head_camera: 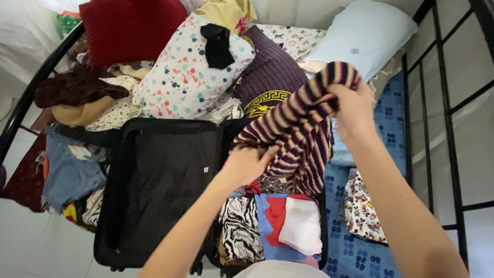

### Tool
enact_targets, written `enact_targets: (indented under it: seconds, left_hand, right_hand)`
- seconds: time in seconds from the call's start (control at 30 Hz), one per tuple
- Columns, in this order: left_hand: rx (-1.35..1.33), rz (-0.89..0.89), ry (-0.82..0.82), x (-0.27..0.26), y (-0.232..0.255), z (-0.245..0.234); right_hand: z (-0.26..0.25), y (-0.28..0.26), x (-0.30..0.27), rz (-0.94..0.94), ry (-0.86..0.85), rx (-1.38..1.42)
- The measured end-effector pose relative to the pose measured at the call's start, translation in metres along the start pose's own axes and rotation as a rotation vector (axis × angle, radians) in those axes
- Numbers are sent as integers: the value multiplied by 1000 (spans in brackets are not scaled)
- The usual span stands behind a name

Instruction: The person packs a suitcase on a bed by organizing and folding items of clothing. They unzip a blue suitcase, place several pieces of clothing inside, and fold a striped shirt before adding it to the suitcase.

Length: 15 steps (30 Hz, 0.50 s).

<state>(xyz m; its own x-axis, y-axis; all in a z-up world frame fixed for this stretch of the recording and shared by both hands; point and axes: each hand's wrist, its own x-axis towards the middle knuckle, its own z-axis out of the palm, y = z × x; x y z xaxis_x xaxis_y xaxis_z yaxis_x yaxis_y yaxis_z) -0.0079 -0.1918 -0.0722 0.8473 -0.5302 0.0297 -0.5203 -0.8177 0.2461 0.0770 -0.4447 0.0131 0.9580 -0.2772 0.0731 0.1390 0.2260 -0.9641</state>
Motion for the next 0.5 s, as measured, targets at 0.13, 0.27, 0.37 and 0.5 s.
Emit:
enact_targets:
  seconds: [0.13,0.27,0.37,0.5]
  left_hand:
    - [-324,-183,310,-14,4,-46]
    - [-213,-179,373,-5,13,-71]
    - [54,-98,362,1,5,-67]
    - [-110,189,566,5,-4,-51]
  right_hand:
    - [-40,2,21,1,52,-75]
    - [-43,14,17,98,-16,50]
    - [-34,16,10,215,-77,93]
    - [-26,24,12,289,-101,165]
